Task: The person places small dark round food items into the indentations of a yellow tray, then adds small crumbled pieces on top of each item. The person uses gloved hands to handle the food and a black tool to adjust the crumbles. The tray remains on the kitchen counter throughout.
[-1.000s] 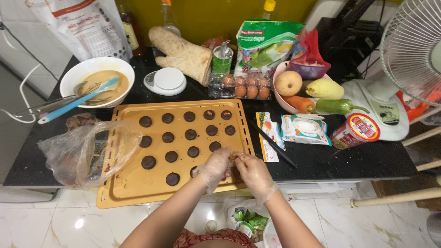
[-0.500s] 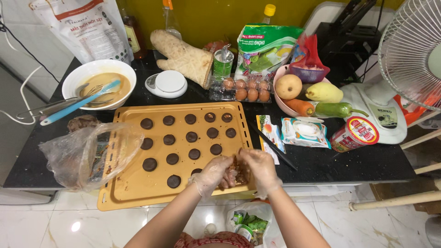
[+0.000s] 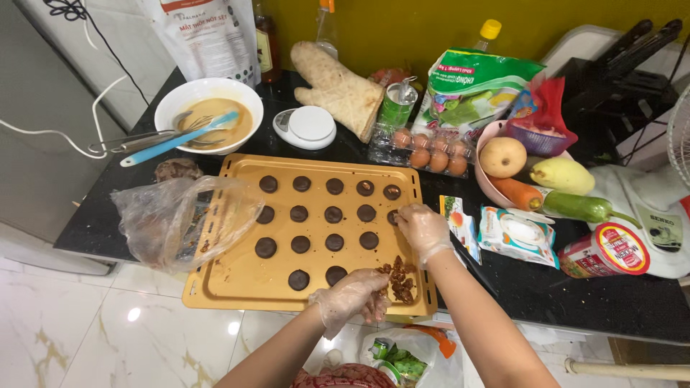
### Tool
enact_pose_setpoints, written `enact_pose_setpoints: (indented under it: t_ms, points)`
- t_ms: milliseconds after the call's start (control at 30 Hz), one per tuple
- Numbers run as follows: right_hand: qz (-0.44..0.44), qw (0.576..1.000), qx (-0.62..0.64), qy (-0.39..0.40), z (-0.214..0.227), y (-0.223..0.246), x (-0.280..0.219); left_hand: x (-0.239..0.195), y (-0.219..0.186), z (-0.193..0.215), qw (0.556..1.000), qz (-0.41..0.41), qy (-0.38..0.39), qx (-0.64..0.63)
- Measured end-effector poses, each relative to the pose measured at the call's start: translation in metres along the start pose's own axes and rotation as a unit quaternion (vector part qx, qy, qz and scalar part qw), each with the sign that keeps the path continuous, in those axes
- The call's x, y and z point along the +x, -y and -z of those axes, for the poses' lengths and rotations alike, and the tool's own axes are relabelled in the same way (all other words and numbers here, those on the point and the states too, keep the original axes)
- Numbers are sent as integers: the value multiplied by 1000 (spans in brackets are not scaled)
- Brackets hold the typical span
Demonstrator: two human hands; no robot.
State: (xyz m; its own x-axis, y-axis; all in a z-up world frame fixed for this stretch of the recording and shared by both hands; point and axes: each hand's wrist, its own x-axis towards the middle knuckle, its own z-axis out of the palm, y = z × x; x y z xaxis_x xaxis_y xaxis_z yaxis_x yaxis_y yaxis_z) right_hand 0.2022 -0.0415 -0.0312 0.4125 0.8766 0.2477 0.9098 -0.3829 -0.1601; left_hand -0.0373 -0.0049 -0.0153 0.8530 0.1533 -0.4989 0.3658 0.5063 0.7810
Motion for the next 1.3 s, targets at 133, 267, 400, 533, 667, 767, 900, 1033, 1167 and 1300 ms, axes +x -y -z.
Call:
enact_pose_setpoints:
  t_ms: [133,267,400,533,667,767,900,1033,1167,1300]
  points:
    - [-38,996,84,-7,5,-7,-7,6,1,0,999,5,18,-26]
    - [-213,942,260,-7,11,-16,-3,13,1,3,999,1,18,-41]
    - [-107,957,268,-34,0,-15,7,15,-2,3,999,11,8,-35]
    - [-85,972,217,10,-12,-16,11,13,-9,1,999,34,-25,-32]
    - [-109,972,208,5,-14,-13,8,8,-14,2,997,-2,-19,-75]
    - [-99,975,197,1,-3,-5,4,12,-18,2,987,-28,-21,-156]
    - [-112,913,377,-106,32,13,-18,16,-23,2,981,-80,7,-179]
    - [-79,905,419,-10,81,31,-66,18,-23,-9,982,-81,-49,-165]
    - [24,950,310,-26,99,50,-95,20,-23,-24,987,-79,-97,-99]
    - [-88,902,422,-31,86,54,-106,18,-28,-30,992,-80,-78,-64]
